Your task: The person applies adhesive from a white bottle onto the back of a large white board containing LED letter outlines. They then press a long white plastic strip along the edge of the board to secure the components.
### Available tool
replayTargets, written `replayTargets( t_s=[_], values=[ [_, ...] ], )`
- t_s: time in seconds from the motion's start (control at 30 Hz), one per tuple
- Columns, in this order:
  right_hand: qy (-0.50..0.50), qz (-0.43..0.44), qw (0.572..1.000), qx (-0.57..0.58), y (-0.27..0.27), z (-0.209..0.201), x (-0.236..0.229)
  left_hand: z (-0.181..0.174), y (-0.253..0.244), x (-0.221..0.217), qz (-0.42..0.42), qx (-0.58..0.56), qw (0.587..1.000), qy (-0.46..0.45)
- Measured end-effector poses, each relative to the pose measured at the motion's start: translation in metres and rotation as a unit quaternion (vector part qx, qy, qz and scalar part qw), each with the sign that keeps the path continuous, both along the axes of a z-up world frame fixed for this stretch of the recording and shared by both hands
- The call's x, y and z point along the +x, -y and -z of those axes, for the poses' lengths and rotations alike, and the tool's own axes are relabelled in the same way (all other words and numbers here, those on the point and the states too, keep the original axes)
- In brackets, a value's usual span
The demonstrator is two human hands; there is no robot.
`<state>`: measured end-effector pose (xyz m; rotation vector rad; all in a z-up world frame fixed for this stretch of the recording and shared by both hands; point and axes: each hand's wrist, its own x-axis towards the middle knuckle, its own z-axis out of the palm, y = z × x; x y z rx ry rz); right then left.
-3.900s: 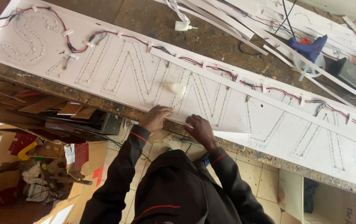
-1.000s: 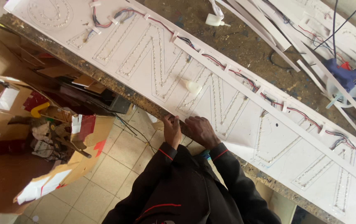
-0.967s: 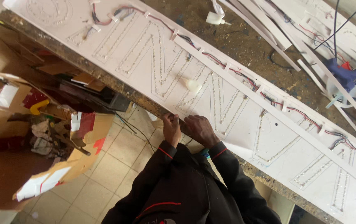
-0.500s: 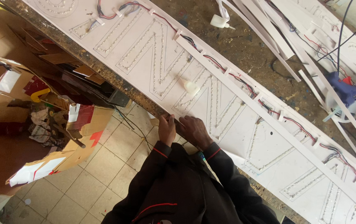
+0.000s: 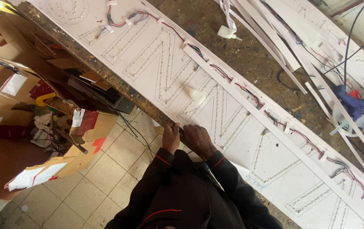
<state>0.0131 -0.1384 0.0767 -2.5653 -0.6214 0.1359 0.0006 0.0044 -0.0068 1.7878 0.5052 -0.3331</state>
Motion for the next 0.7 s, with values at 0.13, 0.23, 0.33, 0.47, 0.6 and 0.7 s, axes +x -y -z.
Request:
replayTargets(
  t_s=[0.13, 0.23, 0.33, 0.47, 0.6, 0.7],
  values=[
    [0.032, -0.012, 0.999, 0.012, 0.003, 0.004, 0.002, -0.012, 0.004, 0.002, -0.002, 0.002, 1.0, -0.009],
    [0.027, -0.025, 0.999, 0.021, 0.005, 0.006, 0.004, -0.012, 0.004, 0.003, 0.0, -0.017, 1.0, -0.01],
    [0.017, -0.029, 0.999, 0.041, 0.006, 0.019, 0.004, -0.022, 0.005, 0.003, -0.011, -0.029, 1.0, 0.002],
    [0.018, -0.025, 0.998, 0.052, 0.009, 0.022, 0.002, -0.02, 0.003, 0.003, -0.017, -0.042, 0.999, -0.013],
    [0.015, -0.025, 0.998, 0.048, 0.009, 0.027, 0.004, -0.019, 0.003, 0.003, -0.028, -0.043, 0.998, -0.021],
    [0.005, -0.008, 0.999, 0.046, 0.006, 0.027, 0.005, -0.014, -0.004, 0.0, -0.036, -0.087, 0.996, -0.001]
  ],
)
